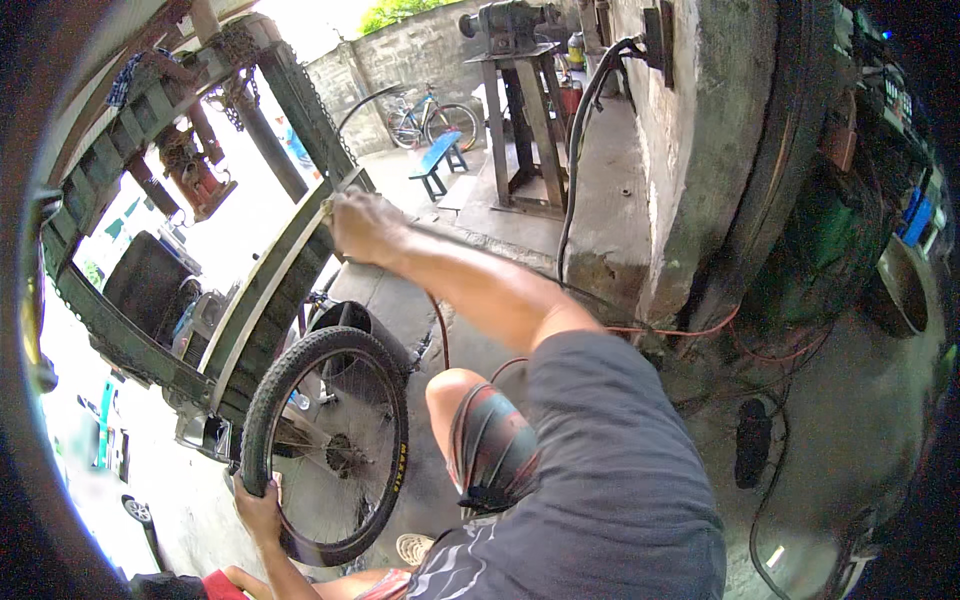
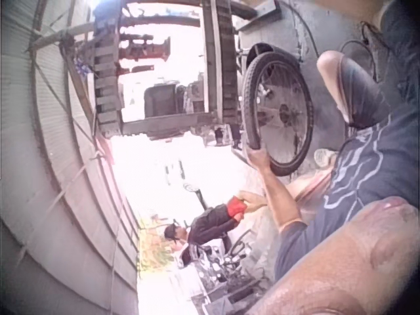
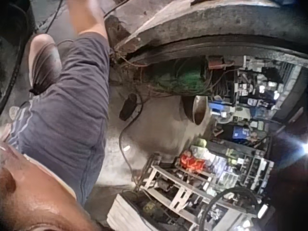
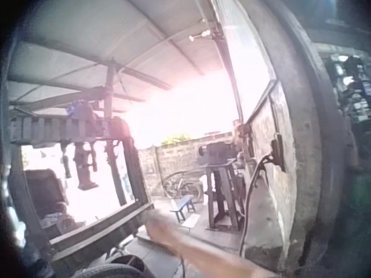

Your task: The person removes the tire from the rim, inspects the inner tube, and reattaches the tire to the rim. They then inflate the tire using an air hose and check the pressure.

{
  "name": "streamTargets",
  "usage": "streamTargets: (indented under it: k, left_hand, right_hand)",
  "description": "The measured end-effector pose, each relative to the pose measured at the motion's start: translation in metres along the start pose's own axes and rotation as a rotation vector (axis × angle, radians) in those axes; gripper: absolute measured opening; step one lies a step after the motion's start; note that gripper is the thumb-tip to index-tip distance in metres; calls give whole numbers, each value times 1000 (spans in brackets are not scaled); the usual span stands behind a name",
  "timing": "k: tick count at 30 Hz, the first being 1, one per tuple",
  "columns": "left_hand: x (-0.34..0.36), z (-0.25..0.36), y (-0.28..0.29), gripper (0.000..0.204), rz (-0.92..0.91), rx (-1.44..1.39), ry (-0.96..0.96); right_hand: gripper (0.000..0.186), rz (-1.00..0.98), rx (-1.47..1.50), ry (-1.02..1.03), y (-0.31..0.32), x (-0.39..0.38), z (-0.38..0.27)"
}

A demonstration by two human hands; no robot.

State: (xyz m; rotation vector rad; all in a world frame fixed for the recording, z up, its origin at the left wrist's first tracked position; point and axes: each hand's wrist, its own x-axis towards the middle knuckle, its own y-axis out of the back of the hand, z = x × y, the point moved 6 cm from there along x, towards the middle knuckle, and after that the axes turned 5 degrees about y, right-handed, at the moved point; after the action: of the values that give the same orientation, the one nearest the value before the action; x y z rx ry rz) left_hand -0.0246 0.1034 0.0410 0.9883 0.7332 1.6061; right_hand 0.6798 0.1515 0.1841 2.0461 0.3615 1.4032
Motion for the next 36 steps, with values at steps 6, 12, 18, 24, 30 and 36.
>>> streamTargets:
  k: [6,12,18,24,30,36]
  left_hand:
    - [-19,36,2,71,118,-15,-78]
    - [-32,-4,18,72,50,12,38]
    - [14,69,42,78,-41,-5,-84]
    - [81,147,0,75,-155,207,-260]
    - [80,105,5,63,-132,102,-223]
    - [43,74,34,64,-142,52,-202]
  right_hand:
    - [36,-66,389,-14,-105,-60,-53]
    - [42,-530,508,-311,-128,-139,43]
    - [40,-377,470,0,-103,-173,-24]
    - [26,-754,1246,459,-50,-270,-281]
    - [39,-1252,1613,82,-65,-350,-335]
    - [28,-1652,1885,-327,-88,-395,-355]
